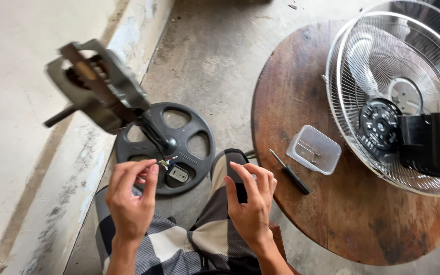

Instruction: The person reassembles an electric fan by securing the motor housing with a screwdriver, then fitting the rear motor cover and a black plastic control panel onto the motor assembly. The person uses a screwdriver to tighten a screw and aligns the plastic parts by hand.

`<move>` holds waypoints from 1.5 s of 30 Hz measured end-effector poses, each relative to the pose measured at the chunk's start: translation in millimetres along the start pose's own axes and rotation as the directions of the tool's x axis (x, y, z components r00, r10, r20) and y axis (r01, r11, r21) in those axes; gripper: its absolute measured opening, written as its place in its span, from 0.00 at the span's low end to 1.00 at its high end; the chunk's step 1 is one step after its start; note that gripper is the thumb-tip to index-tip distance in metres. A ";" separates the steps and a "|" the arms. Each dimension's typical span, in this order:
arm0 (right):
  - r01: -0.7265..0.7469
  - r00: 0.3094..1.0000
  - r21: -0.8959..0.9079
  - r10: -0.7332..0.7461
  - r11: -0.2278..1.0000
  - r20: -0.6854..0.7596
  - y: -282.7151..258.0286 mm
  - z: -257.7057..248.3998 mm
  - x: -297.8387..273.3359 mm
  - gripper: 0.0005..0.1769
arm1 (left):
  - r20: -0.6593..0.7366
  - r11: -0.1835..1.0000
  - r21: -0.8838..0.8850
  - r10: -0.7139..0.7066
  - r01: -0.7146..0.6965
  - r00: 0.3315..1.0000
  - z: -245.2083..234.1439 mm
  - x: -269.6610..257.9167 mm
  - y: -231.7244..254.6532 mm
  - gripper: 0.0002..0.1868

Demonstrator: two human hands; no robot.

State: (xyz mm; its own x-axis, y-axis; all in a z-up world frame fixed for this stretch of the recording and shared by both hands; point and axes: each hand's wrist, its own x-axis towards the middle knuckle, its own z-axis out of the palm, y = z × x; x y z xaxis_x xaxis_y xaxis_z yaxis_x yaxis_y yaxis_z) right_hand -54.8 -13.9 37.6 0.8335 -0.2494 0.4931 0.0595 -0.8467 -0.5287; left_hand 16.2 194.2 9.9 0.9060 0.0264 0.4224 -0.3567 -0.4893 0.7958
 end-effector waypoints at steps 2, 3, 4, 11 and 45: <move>0.047 0.999 0.034 -0.047 0.998 0.018 -14.6 8.8 5.4 0.21 | -0.064 1.000 0.020 0.005 -0.004 0.998 -18.5 6.5 -2.5 0.04; 0.070 0.997 0.050 -0.071 0.996 0.026 -21.9 12.7 8.6 0.21 | -0.096 1.000 0.030 0.008 -0.005 0.995 -27.8 10.7 -3.5 0.04; 0.087 0.995 0.068 -0.090 0.994 0.041 -28.1 16.2 12.1 0.21 | -0.119 0.999 0.047 0.014 -0.009 0.993 -35.6 15.5 -4.6 0.04; 0.201 0.975 0.137 -0.211 0.970 0.066 -65.0 38.9 37.2 0.20 | -0.233 0.980 0.184 0.116 -0.074 0.966 -83.4 46.7 -14.5 0.07; 0.046 0.996 0.477 -0.075 0.878 0.042 -63.6 95.0 110.8 0.19 | -0.090 0.978 -0.118 0.162 -0.172 0.983 -58.5 59.6 16.6 0.06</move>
State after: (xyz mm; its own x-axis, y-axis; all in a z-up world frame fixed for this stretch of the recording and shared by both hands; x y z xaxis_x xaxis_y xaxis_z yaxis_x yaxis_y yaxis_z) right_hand 86.0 56.9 60.2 0.8488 -0.1658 0.5020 0.3525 -0.5302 -0.7711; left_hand 51.0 238.6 73.6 0.8119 0.0250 0.5833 -0.5320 -0.3800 0.7567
